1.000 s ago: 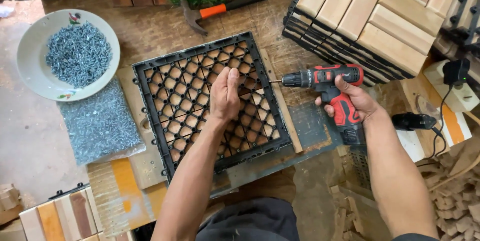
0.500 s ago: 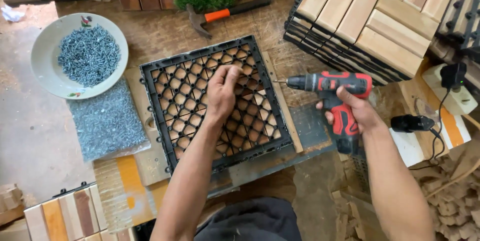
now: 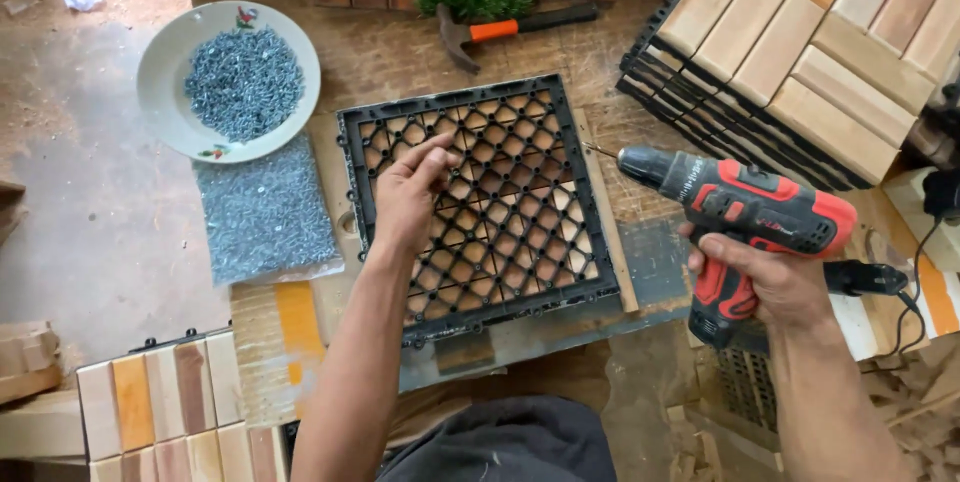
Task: Assembling modular wooden floor tiles by screwing wooden slats onto a plastic grid base using a power drill.
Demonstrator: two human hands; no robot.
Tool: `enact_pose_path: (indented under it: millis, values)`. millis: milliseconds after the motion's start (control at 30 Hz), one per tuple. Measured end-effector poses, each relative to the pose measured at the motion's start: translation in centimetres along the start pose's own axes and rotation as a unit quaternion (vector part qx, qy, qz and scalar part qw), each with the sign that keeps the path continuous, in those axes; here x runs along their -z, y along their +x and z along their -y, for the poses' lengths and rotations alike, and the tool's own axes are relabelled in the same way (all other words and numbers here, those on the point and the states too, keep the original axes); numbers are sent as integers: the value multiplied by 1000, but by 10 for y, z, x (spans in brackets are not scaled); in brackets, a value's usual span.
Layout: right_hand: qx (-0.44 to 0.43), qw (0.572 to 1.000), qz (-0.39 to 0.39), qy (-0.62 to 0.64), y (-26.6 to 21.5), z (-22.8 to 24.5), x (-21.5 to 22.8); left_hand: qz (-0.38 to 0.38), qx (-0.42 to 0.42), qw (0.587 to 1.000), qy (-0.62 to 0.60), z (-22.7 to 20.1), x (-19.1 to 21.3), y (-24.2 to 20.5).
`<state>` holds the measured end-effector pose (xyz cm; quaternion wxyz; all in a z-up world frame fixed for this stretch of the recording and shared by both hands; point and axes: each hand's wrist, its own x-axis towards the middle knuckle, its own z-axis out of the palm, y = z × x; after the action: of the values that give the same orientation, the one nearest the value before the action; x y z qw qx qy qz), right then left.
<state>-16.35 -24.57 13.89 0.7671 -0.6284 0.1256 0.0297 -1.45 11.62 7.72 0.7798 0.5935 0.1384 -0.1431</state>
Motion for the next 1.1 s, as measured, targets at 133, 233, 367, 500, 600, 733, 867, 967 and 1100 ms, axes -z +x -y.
enact_pose_path:
  millis: [133, 233, 367, 500, 600, 733, 867, 967, 1100]
  values:
    - [73, 994, 24, -72, 12, 25, -47, 17, 37, 998, -39, -9, -7, -13]
    - [97, 984, 57, -137, 20, 39, -72, 16, 94, 993, -67, -5, -10, -18]
    - [103, 970, 69, -208, 29, 46, -109, 38, 60, 979, -192, 25, -9, -12]
    - [155, 957, 89, -230, 36, 17, -113, 39, 20, 957, -286, 48, -5, -7]
    - [163, 955, 115, -219, 37, 11, -120, 58, 11, 946, -318, 52, 0, -9]
    - [163, 954, 112, -224, 32, 10, -131, 43, 3, 945, -323, 56, 7, -13]
    - [167, 953, 120, -223, 31, 6, -125, 44, 12, 942, -334, 60, 7, -12]
    - [172, 954, 127, -212, 30, 5, -121, 37, 19, 940, -339, 68, 7, -8]
    - [184, 954, 133, -197, 29, 1, -112, 26, 20, 942, -334, 70, 6, -6]
